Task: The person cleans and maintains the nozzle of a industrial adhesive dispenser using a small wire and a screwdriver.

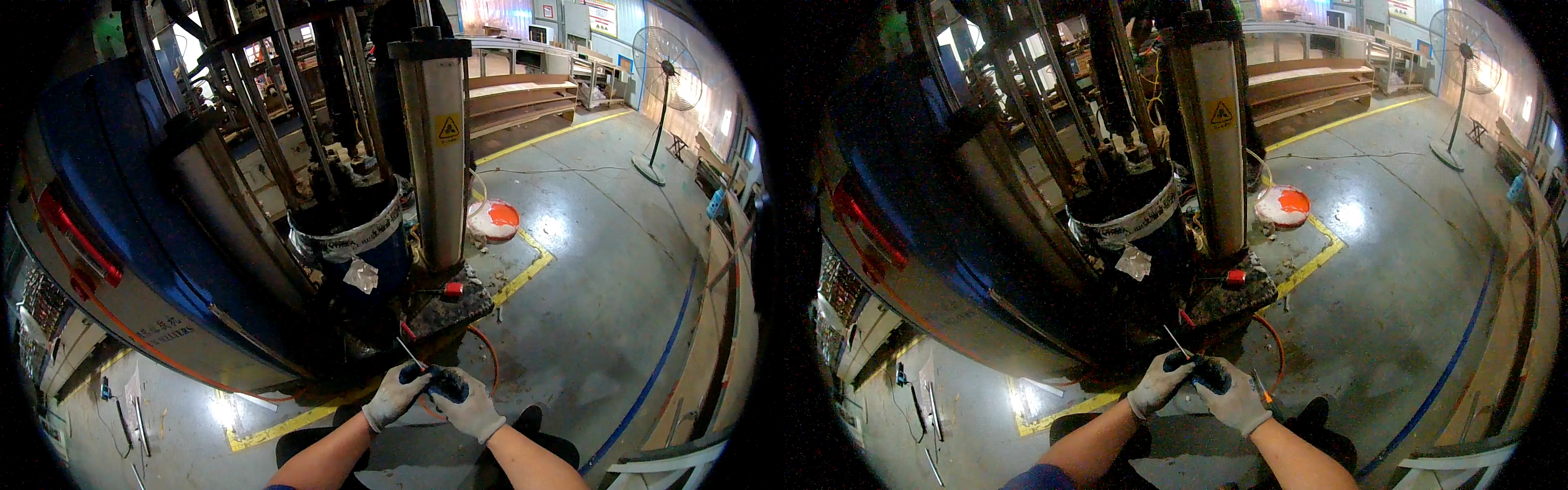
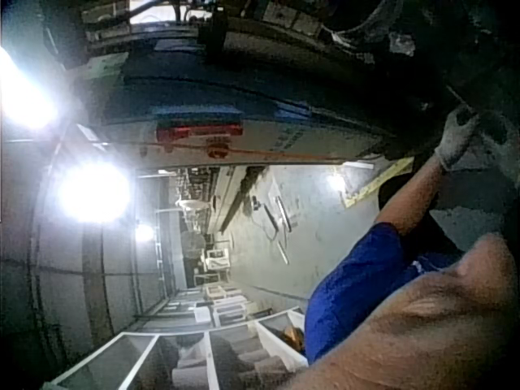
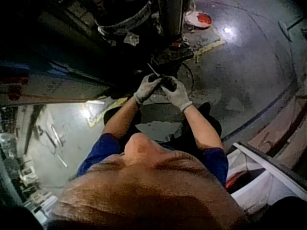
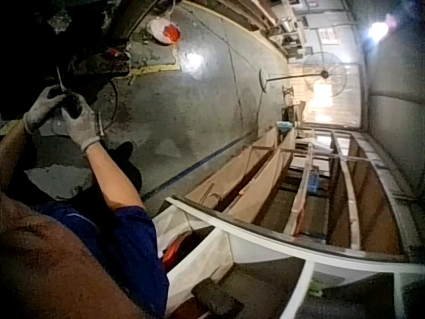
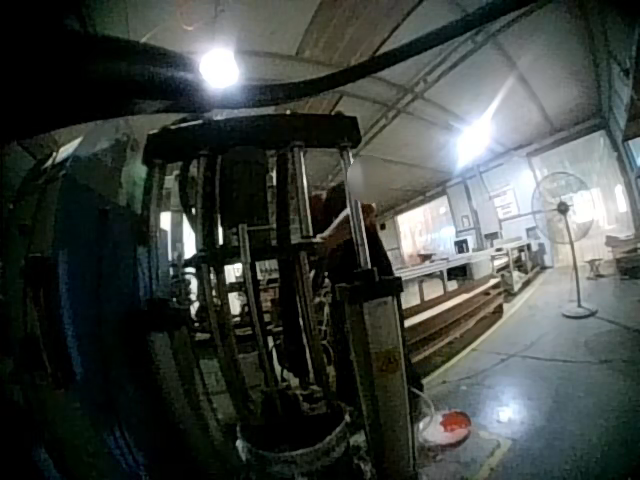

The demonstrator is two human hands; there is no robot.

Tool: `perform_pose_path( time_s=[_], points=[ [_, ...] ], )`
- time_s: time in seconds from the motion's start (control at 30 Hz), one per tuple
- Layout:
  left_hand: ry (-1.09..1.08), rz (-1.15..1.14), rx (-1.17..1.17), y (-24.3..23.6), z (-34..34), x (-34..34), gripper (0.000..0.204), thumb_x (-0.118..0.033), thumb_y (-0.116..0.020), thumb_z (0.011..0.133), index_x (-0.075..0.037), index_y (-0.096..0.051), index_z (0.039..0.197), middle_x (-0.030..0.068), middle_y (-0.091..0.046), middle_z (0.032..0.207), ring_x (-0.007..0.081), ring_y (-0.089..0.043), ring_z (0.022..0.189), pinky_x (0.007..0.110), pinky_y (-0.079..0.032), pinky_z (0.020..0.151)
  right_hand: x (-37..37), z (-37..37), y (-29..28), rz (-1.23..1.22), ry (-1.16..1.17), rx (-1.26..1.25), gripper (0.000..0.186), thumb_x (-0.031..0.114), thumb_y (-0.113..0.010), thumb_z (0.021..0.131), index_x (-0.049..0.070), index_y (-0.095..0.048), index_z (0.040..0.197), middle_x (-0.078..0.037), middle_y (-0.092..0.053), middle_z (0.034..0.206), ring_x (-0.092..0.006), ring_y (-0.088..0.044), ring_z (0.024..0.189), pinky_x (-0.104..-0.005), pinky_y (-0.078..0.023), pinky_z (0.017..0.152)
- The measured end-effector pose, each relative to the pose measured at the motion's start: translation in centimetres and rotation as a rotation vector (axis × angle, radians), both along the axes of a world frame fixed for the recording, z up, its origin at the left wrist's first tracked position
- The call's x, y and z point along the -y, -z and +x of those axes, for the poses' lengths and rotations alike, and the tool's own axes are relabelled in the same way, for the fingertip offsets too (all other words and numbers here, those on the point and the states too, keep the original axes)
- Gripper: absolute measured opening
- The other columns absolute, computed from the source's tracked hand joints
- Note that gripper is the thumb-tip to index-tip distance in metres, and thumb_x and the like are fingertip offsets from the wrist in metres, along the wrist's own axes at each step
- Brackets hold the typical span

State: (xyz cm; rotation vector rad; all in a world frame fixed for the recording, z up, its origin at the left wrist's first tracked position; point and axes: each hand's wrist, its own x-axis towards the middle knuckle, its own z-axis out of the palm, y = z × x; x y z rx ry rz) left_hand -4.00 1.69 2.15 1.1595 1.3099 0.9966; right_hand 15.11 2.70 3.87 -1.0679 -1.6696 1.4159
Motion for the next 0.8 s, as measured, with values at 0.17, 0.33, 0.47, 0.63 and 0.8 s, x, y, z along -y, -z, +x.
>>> perform_pose_path(
  time_s=[0.17, 0.33, 0.47, 0.63, 0.8],
  points=[
    [0.005, -0.001, -0.004, 0.1, -0.1, 0.0, 0.02, -0.017, -0.065, 0.093, -0.001, -0.065, 0.105, 0.0037, -0.066, 0.09, 0.0115, -0.059, 0.083, 0.028, -0.049, 0.077, 0.0, 0.0, 0.2, 0.03, 0.015, 0.033, 0.036, 0.016, -0.073, 0.085, 0.003, -0.063, 0.117, -0.012, -0.071, 0.105, -0.0183, -0.067, 0.097, -0.0323, -0.051, 0.09],
    [-0.001, -0.029, 0.015, 0.0, 0.0, 0.0, 0.019, -0.017, -0.065, 0.094, -0.001, -0.065, 0.105, 0.0039, -0.067, 0.091, 0.012, -0.06, 0.083, 0.028, -0.05, 0.077, 0.0, -0.1, 1.1, 0.052, 0.029, 0.032, 0.036, 0.015, -0.073, 0.085, 0.003, -0.063, 0.117, -0.012, -0.071, 0.105, -0.0182, -0.066, 0.097, -0.0324, -0.051, 0.09],
    [-0.007, -0.02, 0.017, 0.5, -0.1, -0.1, 0.02, -0.017, -0.066, 0.094, -0.001, -0.065, 0.106, 0.0034, -0.066, 0.091, 0.0115, -0.059, 0.083, 0.028, -0.05, 0.077, 0.0, 0.0, 1.7, 0.064, 0.011, 0.068, 0.045, 0.024, -0.076, 0.085, 0.003, -0.059, 0.121, -0.018, -0.07, 0.109, -0.0294, -0.068, 0.103, -0.0377, -0.053, 0.091],
    [0.004, -0.027, 0.037, 0.8, -0.1, -0.2, 0.021, -0.017, -0.067, 0.094, -0.001, -0.064, 0.107, 0.0029, -0.066, 0.092, 0.0113, -0.059, 0.084, 0.028, -0.05, 0.077, -0.3, 0.1, 1.2, 0.046, -0.015, 0.039, 0.043, 0.024, -0.075, 0.086, 0.003, -0.059, 0.12, -0.018, -0.07, 0.109, -0.0289, -0.068, 0.102, -0.0369, -0.053, 0.09],
    [0.003, -0.023, 0.033, 1.1, -0.3, -0.2, 0.02, -0.016, -0.067, 0.094, -0.001, -0.063, 0.106, 0.0021, -0.065, 0.091, 0.0108, -0.058, 0.083, 0.027, -0.049, 0.077, -0.2, 0.0, 0.8, 0.046, -0.008, 0.038, 0.044, 0.023, -0.075, 0.085, 0.002, -0.059, 0.12, -0.018, -0.07, 0.109, -0.0287, -0.069, 0.102, -0.0364, -0.053, 0.089]
  ],
)
